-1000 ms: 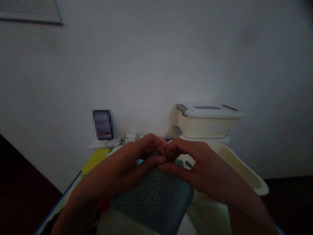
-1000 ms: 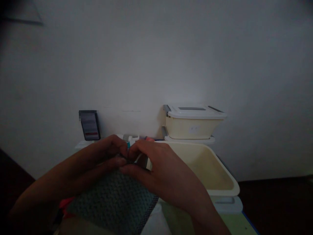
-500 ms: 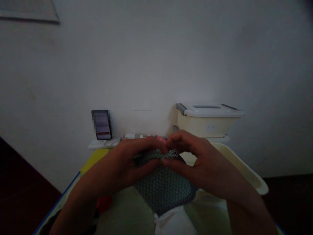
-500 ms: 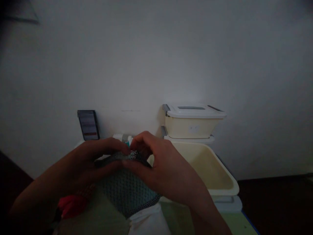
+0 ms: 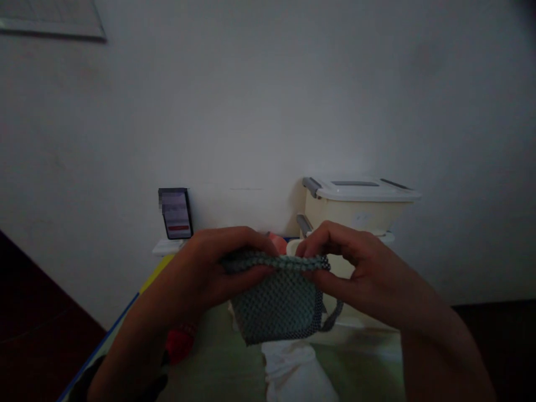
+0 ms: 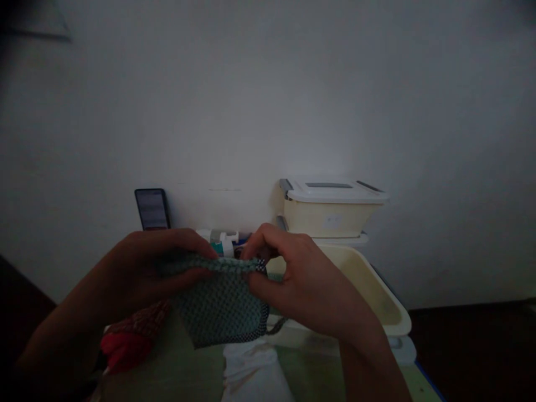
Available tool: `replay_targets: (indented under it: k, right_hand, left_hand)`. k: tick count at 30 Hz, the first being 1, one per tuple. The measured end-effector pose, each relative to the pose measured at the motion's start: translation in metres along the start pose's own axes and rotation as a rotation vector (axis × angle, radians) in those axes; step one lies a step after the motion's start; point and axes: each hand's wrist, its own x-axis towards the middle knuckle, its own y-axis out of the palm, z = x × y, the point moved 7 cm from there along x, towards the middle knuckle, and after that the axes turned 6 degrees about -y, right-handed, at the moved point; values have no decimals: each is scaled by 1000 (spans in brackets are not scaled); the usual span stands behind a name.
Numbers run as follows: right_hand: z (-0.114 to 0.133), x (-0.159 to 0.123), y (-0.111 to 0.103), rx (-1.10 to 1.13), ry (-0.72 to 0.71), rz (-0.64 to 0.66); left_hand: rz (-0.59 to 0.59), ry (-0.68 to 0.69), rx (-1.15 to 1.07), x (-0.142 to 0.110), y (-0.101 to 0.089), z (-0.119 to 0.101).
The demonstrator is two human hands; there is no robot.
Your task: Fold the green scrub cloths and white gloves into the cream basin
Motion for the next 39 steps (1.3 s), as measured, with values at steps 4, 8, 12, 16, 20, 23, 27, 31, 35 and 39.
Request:
replay_targets:
  k: [4,8,12,16,20,23,27,31,35,39]
  right_hand:
    - [8,0,7,-56,-21,53]
    - [12,1,7,-100,-66,66]
    - [9,0,3,-137,-81,93]
    - [6,-1,0,-112,-82,102]
    - [5,-4,-6,-94,-93,77]
    - [5,-6,-11,-91,-100,36]
    - [3,-5,-14,-63,-93,-1]
    - [-6,0,-11,31,-55,-59]
    - [-21,6,-9,198,28,-195]
    - [-28,7,-9,353,77,-300]
  left_hand:
    - [-4,68,3,1,2,-10]
    - [10,58,-19,1,3,-10]
    - [-12,24,-19,1,2,-5]
    - [-29,-7,-36,1,-1,1]
    - [-58,-29,-130,-2,-6,12]
    - [-107,-44,-228,-4,-12,20]
    - [-200,-142,-375,-6,-20,33]
    - [-254,-248,-504,-4,-19,47]
    - [-184,-295,-666,2,-4,56]
    - [82,-326,-753,6,22,50]
